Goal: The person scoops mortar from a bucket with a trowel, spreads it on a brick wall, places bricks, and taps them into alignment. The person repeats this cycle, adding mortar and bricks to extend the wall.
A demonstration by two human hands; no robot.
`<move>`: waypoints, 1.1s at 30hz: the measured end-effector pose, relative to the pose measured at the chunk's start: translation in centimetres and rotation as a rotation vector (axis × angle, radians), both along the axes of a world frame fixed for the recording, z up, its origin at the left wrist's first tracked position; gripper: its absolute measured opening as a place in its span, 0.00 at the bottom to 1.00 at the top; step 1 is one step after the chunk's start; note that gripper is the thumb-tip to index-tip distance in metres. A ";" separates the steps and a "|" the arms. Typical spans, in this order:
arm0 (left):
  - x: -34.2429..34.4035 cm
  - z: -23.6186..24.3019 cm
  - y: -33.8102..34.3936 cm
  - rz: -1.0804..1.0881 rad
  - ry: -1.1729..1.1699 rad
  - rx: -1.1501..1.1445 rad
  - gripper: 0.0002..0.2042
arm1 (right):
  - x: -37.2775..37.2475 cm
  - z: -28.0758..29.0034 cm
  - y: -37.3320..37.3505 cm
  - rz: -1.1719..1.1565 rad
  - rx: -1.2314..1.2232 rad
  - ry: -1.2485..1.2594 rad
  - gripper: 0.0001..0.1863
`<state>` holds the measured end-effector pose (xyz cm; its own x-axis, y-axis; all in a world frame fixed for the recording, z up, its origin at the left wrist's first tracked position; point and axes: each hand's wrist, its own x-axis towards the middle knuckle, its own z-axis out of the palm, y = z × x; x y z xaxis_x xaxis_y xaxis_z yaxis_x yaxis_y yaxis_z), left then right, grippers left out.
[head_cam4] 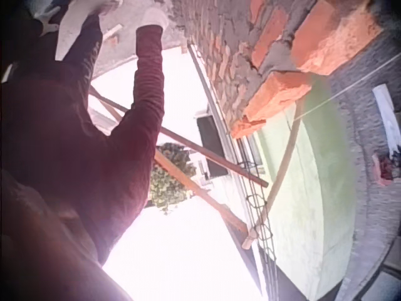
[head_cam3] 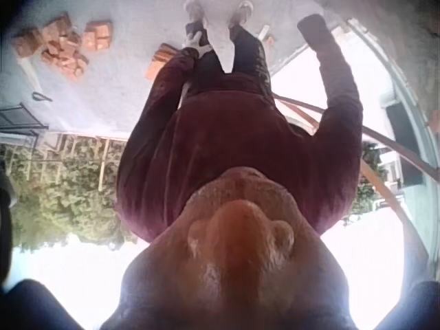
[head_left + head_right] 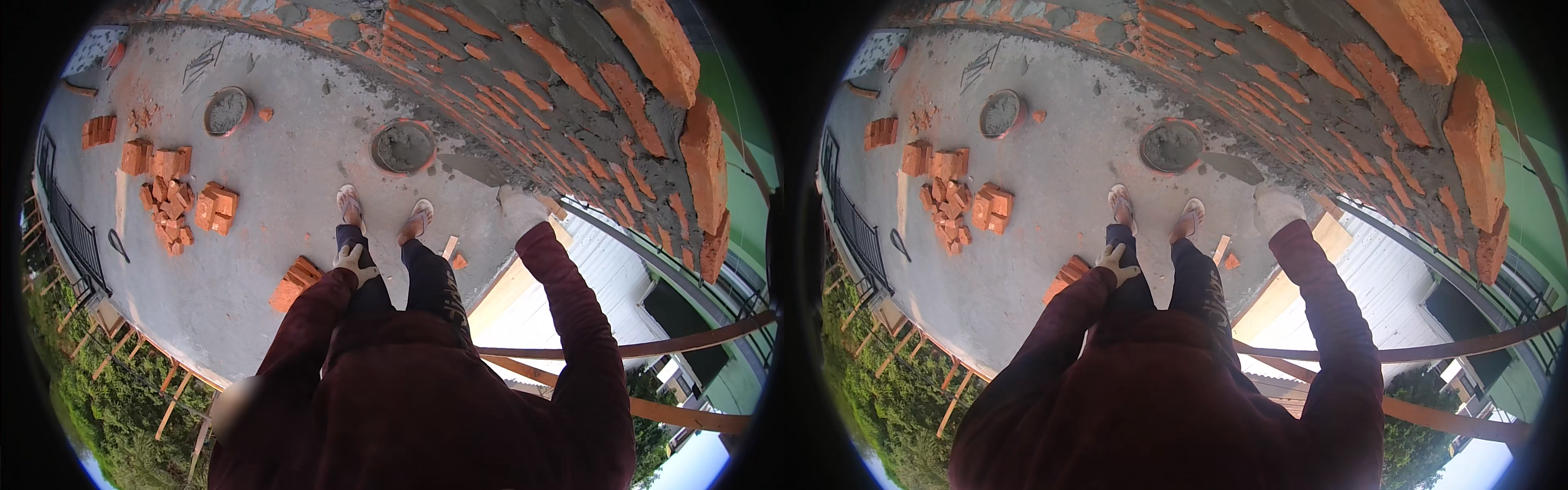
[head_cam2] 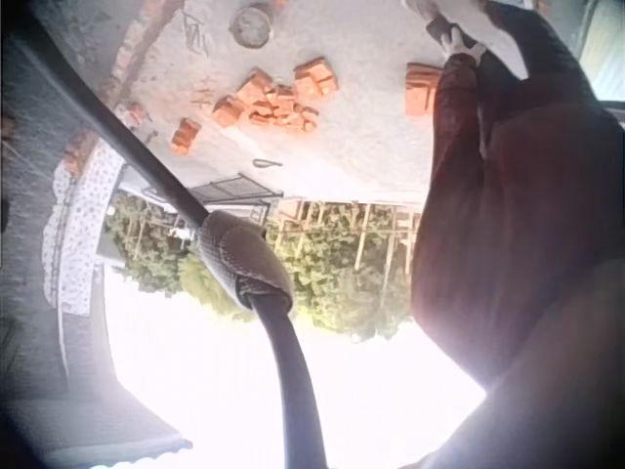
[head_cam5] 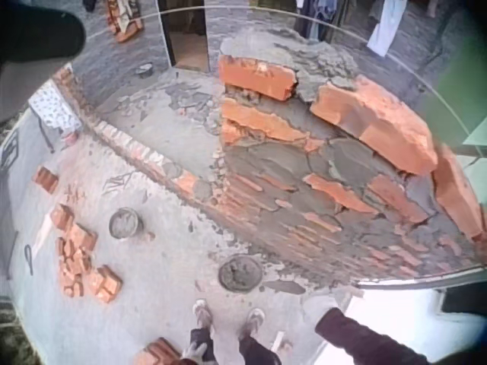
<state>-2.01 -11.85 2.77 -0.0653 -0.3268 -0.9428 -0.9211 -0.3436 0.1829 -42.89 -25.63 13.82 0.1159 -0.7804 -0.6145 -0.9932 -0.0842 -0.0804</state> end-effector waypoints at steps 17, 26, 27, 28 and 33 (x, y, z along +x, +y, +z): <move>3.3 -9.0 8.2 0.224 0.066 -0.286 0.27 | 11.9 -48.3 -9.7 -0.065 0.218 0.267 0.15; 5.4 -8.4 6.3 0.214 0.107 -0.296 0.27 | 11.6 -50.1 -8.2 -0.423 0.556 -0.146 0.14; 5.5 -8.4 5.9 0.203 0.122 -0.287 0.26 | 11.4 -50.3 -8.2 -0.472 0.609 -0.272 0.11; 5.6 -8.7 5.4 0.195 0.118 -0.283 0.26 | 11.2 -50.3 -7.6 -0.638 0.614 -0.374 0.11; 5.2 -8.4 4.8 0.149 0.110 -0.269 0.26 | 10.8 -49.6 -5.4 -0.788 0.637 -0.620 0.11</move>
